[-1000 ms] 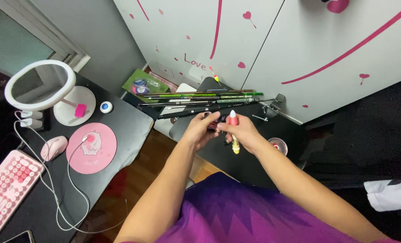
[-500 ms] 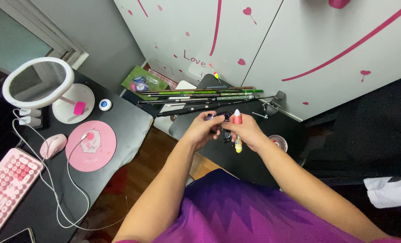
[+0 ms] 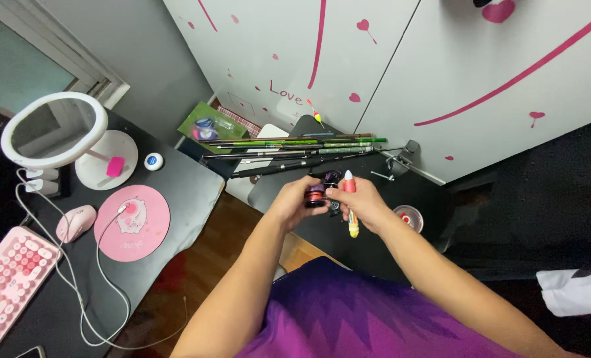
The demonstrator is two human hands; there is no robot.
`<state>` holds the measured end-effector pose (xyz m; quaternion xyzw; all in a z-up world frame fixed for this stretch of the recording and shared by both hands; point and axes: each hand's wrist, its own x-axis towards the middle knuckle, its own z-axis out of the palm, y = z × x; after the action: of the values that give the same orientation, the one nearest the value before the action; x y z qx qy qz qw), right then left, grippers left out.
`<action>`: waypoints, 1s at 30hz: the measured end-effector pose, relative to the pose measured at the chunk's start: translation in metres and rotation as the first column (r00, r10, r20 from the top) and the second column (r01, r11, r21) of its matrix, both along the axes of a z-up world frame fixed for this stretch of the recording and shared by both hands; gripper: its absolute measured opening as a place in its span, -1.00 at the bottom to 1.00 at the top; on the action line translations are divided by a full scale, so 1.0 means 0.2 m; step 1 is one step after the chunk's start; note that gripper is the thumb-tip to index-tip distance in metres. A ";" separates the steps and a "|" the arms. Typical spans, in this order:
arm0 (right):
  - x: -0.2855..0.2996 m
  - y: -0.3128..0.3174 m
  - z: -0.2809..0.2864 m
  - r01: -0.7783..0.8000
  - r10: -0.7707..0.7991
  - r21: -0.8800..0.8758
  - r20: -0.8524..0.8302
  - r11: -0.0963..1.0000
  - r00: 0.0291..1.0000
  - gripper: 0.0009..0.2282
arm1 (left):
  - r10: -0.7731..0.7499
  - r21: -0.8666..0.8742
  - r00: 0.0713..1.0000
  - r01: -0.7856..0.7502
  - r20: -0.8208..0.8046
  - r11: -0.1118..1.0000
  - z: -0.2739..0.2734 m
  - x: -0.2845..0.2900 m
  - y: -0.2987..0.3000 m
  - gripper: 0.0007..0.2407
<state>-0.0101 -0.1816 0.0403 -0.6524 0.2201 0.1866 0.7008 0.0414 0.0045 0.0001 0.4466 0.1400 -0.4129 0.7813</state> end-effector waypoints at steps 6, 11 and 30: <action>-0.01 0.02 -0.02 0.028 -0.024 -0.029 0.122 0.999 0.992 -0.78 | 0.020 0.100 1.000 -0.019 -0.009 0.995 -0.03 -0.02 -0.02 -0.68; 0.01 0.02 -0.02 -0.021 0.024 -0.025 0.115 0.999 0.993 -0.78 | 0.005 0.168 0.997 -0.017 0.076 0.986 -0.01 -0.01 -0.04 -0.61; -0.02 0.02 0.02 -0.058 0.058 -0.007 0.088 0.998 0.994 -0.79 | -0.024 0.083 0.997 0.018 0.070 0.996 0.05 -0.04 -0.02 -0.74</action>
<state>-0.0134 -0.1766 0.0445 -0.6678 0.1703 0.1775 0.7025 0.0341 0.0006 0.0092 0.4942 0.1244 -0.3990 0.7623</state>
